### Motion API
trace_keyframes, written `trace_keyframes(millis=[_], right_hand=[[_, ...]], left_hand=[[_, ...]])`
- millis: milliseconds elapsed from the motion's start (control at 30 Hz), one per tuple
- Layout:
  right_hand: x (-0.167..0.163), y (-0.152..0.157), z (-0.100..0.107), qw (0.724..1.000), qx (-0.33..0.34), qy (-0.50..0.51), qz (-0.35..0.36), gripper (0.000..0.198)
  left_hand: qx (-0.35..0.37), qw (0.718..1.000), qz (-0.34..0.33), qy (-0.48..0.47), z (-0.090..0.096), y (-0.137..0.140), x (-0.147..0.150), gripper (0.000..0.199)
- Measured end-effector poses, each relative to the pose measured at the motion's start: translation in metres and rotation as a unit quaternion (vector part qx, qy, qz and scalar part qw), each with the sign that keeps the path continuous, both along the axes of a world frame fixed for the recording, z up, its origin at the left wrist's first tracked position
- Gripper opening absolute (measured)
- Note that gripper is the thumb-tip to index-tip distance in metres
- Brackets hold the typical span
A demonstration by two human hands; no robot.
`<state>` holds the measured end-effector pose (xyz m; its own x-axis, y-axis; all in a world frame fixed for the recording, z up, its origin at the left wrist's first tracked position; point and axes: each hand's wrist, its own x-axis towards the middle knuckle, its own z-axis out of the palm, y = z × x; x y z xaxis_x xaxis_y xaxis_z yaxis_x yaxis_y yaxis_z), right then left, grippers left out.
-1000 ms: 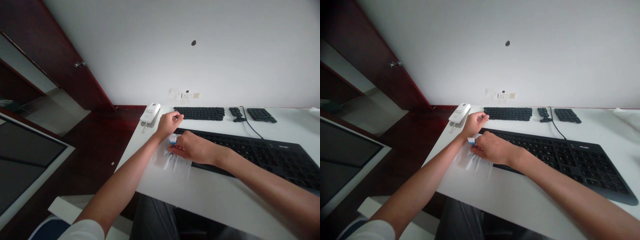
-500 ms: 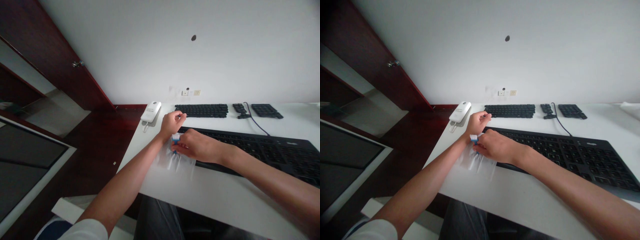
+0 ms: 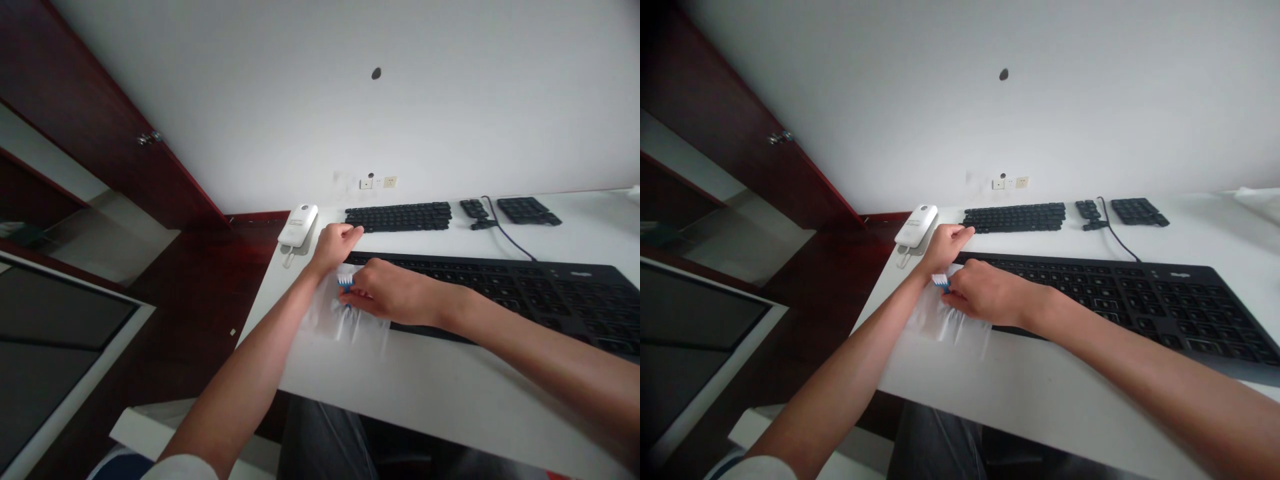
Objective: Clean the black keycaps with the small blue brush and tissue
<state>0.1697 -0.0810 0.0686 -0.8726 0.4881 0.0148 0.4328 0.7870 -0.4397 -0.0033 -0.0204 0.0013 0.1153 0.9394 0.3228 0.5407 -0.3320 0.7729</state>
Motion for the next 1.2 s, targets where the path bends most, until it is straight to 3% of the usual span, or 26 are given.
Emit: trace_keyframes(millis=[1200], right_hand=[[-0.0005,0.0013,0.0053,0.999,-0.035,0.005,-0.005,0.041]], left_hand=[[-0.012,1.0,-0.024,-0.005,-0.0049,0.0018,-0.0012,0.057]])
